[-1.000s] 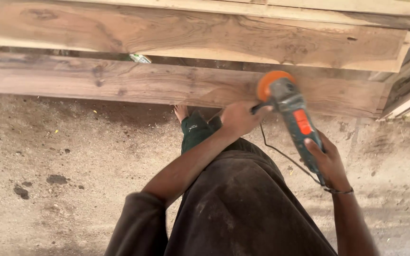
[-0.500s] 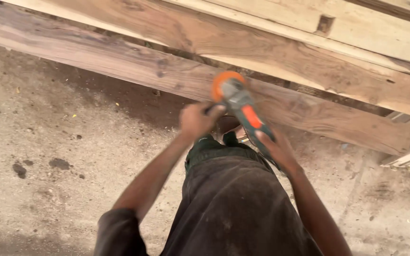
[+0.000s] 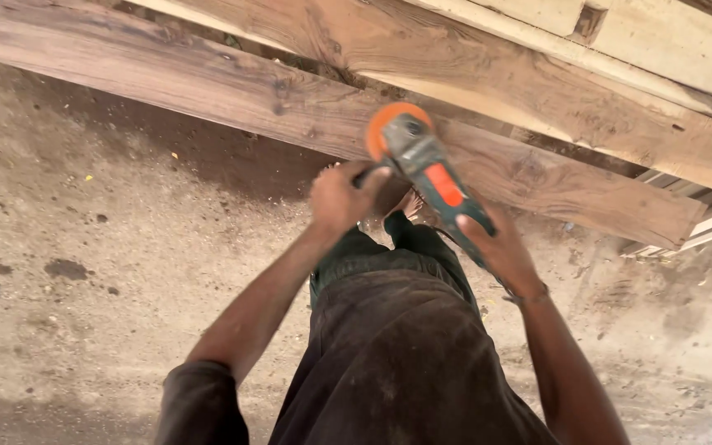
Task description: Using a handheld power sander to smooth the edges and surfaces of long wooden planks.
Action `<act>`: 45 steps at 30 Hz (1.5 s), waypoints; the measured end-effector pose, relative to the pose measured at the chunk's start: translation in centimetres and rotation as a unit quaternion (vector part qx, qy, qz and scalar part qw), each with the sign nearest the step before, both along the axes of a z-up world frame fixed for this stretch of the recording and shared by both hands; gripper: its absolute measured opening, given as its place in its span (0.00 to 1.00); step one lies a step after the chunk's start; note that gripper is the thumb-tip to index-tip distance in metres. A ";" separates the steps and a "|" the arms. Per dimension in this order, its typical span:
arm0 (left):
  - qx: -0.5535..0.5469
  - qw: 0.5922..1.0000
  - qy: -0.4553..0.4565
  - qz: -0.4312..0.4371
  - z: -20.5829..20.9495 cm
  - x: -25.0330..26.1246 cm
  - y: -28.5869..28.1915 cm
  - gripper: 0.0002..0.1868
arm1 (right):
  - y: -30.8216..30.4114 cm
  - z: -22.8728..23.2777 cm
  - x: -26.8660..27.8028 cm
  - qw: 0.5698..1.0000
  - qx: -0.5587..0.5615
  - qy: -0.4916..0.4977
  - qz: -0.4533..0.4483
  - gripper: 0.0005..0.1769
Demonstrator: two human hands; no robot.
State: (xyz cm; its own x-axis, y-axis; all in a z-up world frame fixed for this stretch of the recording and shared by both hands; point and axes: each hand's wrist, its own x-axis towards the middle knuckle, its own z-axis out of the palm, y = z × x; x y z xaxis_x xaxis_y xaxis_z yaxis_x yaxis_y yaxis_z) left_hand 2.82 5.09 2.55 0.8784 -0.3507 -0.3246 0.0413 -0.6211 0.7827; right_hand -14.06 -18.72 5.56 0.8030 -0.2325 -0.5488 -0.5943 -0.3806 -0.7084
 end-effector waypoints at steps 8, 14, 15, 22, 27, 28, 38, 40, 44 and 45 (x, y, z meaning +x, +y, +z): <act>0.033 0.989 0.119 -0.084 -0.3 -3.7 -6.7 0.26 | -3.1 5.6 -2.6 0.991 0.035 0.066 -0.109 0.40; 0.028 0.987 0.122 -0.104 0.3 -7.3 -11.9 0.25 | -8.8 4.0 -7.6 0.990 0.014 0.061 -0.124 0.38; 0.016 0.993 0.067 -0.093 -0.4 -8.1 -12.8 0.25 | -10.0 3.4 -8.5 0.995 -0.003 0.029 -0.100 0.37; 0.010 0.985 0.127 -0.115 0.2 -12.5 -19.8 0.24 | -15.8 3.5 -13.6 0.993 -0.025 0.037 -0.107 0.36; -0.011 0.988 0.083 -0.134 -2.0 -15.7 -24.9 0.24 | -19.9 2.7 -17.5 0.986 -0.019 0.064 -0.150 0.38; -0.048 0.988 0.046 -0.136 -2.5 -16.3 -26.0 0.24 | -20.7 2.7 -18.3 0.983 -0.015 0.069 -0.169 0.38; 0.006 0.965 0.058 -0.254 -5.2 -21.0 -35.6 0.27 | -26.2 0.5 -26.1 0.957 0.008 0.088 -0.277 0.40; -0.018 0.952 0.090 -0.294 -5.6 -21.8 -37.3 0.28 | -27.1 0.1 -27.6 0.946 0.013 0.090 -0.311 0.41; 0.027 0.936 0.101 -0.335 -6.3 -24.0 -41.0 0.30 | -29.0 -2.4 -32.2 0.935 0.038 0.051 -0.349 0.39; 0.001 0.937 0.097 -0.336 -7.0 -24.8 -41.8 0.30 | -29.4 -3.2 -33.5 0.926 0.058 0.032 -0.371 0.37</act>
State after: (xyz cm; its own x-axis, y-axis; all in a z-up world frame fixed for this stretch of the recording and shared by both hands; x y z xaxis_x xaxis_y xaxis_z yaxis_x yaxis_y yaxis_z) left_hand -21.93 -36.70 -4.48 0.3846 -0.8023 -0.4565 -0.2181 -0.5596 0.7996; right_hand -47.58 -48.08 2.38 0.4114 -0.6443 -0.6447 -0.7038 0.2249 -0.6739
